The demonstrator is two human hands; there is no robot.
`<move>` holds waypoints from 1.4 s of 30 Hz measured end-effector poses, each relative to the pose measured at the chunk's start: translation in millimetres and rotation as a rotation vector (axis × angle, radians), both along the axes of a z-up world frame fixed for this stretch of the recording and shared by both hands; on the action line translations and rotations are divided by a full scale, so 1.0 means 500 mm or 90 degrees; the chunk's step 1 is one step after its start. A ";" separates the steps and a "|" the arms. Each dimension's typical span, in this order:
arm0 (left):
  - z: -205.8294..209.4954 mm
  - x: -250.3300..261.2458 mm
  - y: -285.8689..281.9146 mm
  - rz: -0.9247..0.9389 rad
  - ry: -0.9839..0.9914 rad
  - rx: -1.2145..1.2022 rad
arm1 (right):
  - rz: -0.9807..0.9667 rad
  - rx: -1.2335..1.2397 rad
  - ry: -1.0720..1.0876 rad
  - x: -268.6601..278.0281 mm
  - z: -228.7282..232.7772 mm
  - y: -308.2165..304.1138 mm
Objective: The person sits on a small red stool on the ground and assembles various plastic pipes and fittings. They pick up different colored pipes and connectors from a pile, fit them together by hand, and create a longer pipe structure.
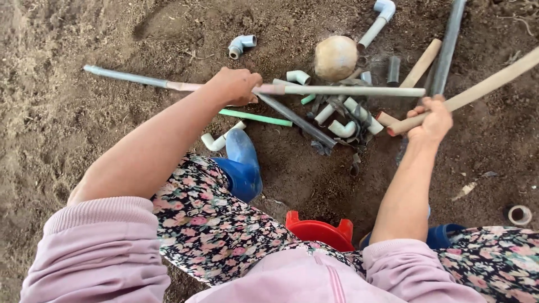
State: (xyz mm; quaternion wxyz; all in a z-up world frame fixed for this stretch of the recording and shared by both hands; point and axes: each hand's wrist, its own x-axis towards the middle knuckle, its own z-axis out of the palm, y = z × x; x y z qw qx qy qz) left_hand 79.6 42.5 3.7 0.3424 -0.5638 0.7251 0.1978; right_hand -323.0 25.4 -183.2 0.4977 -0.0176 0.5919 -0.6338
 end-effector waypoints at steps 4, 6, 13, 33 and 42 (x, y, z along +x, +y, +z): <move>0.006 -0.035 0.012 -0.040 -0.002 0.014 | -0.010 -0.006 0.030 -0.008 0.040 0.003; -0.007 -0.081 0.001 -0.038 0.043 -0.031 | 0.028 0.019 0.084 -0.011 0.013 -0.019; -0.114 -0.290 0.062 0.345 0.624 -0.128 | 0.186 0.147 0.225 -0.016 -0.076 -0.035; -0.383 -0.207 0.144 0.643 0.505 0.013 | 0.233 0.039 0.247 0.060 -0.222 -0.090; -0.434 -0.270 0.091 0.878 0.729 -0.038 | 0.302 -0.006 0.156 0.247 -0.026 0.013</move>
